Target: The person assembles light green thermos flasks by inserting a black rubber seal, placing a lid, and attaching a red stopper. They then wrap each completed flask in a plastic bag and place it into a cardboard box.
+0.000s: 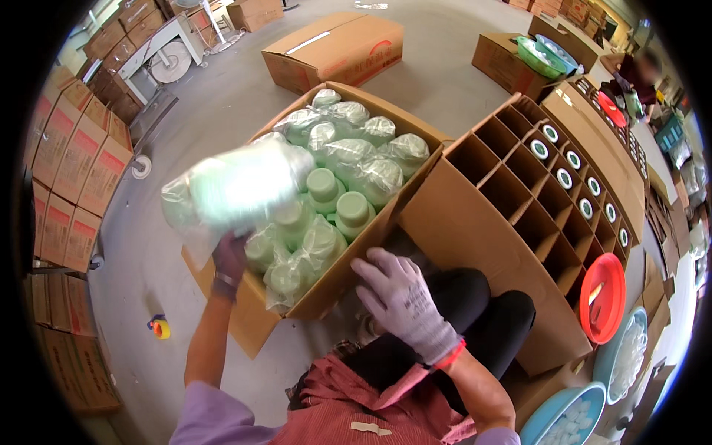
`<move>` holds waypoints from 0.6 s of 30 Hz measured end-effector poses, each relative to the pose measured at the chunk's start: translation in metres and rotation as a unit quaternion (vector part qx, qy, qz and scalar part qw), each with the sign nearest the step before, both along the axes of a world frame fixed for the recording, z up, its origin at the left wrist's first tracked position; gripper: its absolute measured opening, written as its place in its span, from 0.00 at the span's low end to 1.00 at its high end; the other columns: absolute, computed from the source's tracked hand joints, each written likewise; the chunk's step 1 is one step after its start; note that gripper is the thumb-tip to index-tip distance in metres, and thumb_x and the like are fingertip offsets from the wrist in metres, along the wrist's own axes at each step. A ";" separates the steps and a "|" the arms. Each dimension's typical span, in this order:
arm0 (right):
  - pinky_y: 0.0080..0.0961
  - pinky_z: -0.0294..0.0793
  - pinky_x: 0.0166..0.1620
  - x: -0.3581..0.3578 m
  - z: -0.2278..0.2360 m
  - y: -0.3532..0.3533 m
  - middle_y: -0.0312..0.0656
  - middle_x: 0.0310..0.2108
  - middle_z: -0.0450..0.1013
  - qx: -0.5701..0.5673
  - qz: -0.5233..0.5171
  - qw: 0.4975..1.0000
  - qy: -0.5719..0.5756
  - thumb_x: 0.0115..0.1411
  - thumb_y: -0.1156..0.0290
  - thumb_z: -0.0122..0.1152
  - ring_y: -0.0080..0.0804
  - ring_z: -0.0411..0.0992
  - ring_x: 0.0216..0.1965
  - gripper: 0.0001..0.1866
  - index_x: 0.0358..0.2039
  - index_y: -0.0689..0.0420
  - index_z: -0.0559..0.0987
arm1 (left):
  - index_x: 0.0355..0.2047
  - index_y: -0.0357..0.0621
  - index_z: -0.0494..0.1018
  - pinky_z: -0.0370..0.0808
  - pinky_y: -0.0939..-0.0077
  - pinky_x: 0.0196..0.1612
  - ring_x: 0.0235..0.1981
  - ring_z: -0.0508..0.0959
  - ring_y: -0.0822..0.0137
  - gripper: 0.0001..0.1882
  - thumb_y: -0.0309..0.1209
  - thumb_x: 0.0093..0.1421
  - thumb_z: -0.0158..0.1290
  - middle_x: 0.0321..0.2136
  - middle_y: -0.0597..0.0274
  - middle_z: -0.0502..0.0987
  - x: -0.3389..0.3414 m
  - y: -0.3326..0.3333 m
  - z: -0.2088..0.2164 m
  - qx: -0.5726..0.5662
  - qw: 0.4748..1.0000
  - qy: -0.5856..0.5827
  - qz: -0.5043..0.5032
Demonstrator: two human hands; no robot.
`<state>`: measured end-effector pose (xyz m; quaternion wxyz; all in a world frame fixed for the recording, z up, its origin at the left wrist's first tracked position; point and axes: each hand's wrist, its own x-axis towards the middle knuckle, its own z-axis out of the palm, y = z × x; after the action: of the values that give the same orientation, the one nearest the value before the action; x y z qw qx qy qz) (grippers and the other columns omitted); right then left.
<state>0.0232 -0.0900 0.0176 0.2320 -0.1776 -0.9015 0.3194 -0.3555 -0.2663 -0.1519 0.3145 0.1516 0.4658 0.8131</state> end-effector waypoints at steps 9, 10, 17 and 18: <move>0.48 0.66 0.57 0.073 -0.022 0.031 0.43 0.43 0.72 0.175 -0.125 0.965 -0.150 0.46 0.70 0.67 0.44 0.70 0.49 0.16 0.39 0.54 0.80 | 0.52 0.43 0.70 0.83 0.51 0.40 0.42 0.76 0.58 0.17 0.24 0.62 0.49 0.39 0.59 0.76 -0.167 0.111 -0.088 -0.299 0.922 0.090 0.228; 0.48 0.66 0.57 0.070 -0.024 0.032 0.42 0.42 0.72 0.182 -0.122 0.964 -0.153 0.46 0.70 0.67 0.43 0.70 0.48 0.16 0.39 0.54 0.80 | 0.51 0.42 0.72 0.82 0.55 0.40 0.39 0.77 0.58 0.17 0.25 0.60 0.51 0.38 0.57 0.77 -0.190 0.099 -0.102 -0.412 0.863 0.214 0.200; 0.46 0.68 0.55 0.064 -0.033 0.035 0.38 0.39 0.74 0.193 -0.148 0.962 -0.127 0.44 0.71 0.68 0.39 0.72 0.44 0.15 0.36 0.54 0.80 | 0.42 0.36 0.76 0.75 0.67 0.39 0.28 0.76 0.56 0.17 0.36 0.58 0.55 0.31 0.52 0.78 -0.160 0.119 -0.096 -0.494 0.667 0.526 0.183; 0.46 0.68 0.55 0.067 -0.032 0.035 0.38 0.38 0.74 0.194 -0.160 0.960 -0.125 0.44 0.71 0.68 0.39 0.72 0.44 0.15 0.36 0.54 0.80 | 0.42 0.36 0.76 0.74 0.68 0.37 0.27 0.75 0.58 0.15 0.35 0.59 0.55 0.29 0.53 0.78 -0.115 0.142 -0.070 -0.357 0.659 0.619 0.236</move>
<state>0.0906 -0.0554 -0.0145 0.1949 -0.3096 -0.9278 0.0727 -0.4703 -0.1239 -0.2218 -0.2187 0.3809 0.8275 0.3498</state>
